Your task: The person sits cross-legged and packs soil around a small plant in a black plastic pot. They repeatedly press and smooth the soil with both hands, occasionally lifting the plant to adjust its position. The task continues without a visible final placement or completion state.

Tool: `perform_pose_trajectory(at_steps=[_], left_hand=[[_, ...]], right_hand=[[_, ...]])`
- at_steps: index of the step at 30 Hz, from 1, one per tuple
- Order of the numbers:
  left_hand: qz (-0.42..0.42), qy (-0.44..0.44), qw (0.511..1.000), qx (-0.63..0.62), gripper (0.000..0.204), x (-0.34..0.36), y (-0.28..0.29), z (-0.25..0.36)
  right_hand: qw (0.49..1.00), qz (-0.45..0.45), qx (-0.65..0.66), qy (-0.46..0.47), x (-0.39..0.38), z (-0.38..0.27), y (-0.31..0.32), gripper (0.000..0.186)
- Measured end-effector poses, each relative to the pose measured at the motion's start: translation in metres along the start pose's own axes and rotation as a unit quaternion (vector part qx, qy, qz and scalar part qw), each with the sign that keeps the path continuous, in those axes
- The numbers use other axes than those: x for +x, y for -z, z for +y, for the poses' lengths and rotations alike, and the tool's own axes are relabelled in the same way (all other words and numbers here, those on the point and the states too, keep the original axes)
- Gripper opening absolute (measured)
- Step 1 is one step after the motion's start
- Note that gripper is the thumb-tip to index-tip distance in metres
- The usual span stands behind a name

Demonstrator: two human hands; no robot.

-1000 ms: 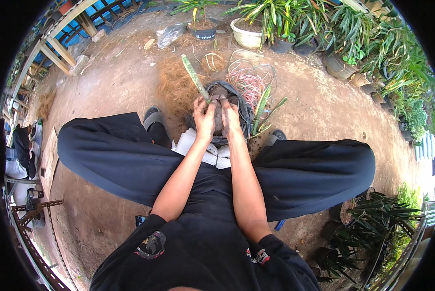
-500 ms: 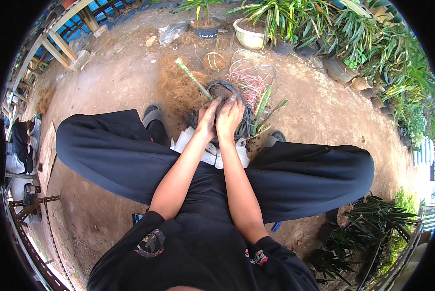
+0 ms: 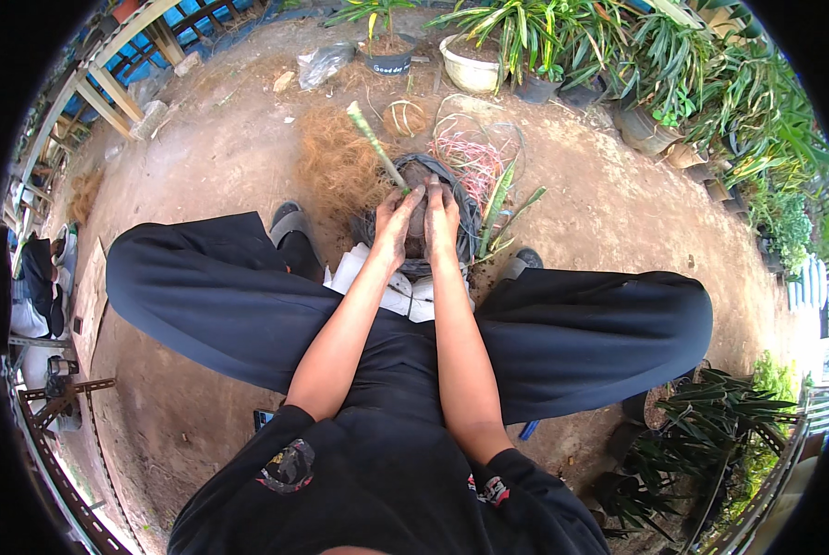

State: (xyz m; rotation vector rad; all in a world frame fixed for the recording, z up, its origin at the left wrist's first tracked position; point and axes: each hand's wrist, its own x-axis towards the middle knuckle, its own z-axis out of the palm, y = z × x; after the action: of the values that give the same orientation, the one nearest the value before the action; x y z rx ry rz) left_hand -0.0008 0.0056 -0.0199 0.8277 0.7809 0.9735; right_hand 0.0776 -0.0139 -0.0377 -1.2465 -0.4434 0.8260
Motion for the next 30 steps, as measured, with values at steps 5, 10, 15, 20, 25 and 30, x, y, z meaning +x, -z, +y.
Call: perform_pose_trajectory(at_steps=[5,10,15,20,25,30], left_hand=[[-0.011,-0.029,0.999,0.022,0.024,0.000,0.001,0.001],[-0.027,-0.123,0.982,0.139,0.022,-0.002,0.002,0.002],[-0.032,-0.067,0.994,0.083,0.019,0.000,0.002,0.000],[0.008,-0.101,0.991,0.083,0.018,0.010,0.005,-0.009],[-0.020,-0.126,0.984,0.128,0.014,0.012,0.010,-0.009],[-0.034,-0.216,0.967,0.129,0.019,0.008,0.004,-0.009]], right_hand=[[0.998,-0.016,0.016,-0.053,-0.004,-0.004,0.002,0.053],[0.997,-0.020,0.068,-0.013,-0.001,0.001,0.003,0.045],[0.996,0.002,0.072,-0.049,-0.002,0.006,0.002,0.048],[0.998,0.007,0.044,-0.043,-0.003,0.003,-0.005,0.053],[0.971,-0.046,0.207,-0.109,-0.002,-0.006,-0.002,0.058],[0.966,-0.067,0.229,-0.100,-0.003,-0.012,0.000,0.058]])
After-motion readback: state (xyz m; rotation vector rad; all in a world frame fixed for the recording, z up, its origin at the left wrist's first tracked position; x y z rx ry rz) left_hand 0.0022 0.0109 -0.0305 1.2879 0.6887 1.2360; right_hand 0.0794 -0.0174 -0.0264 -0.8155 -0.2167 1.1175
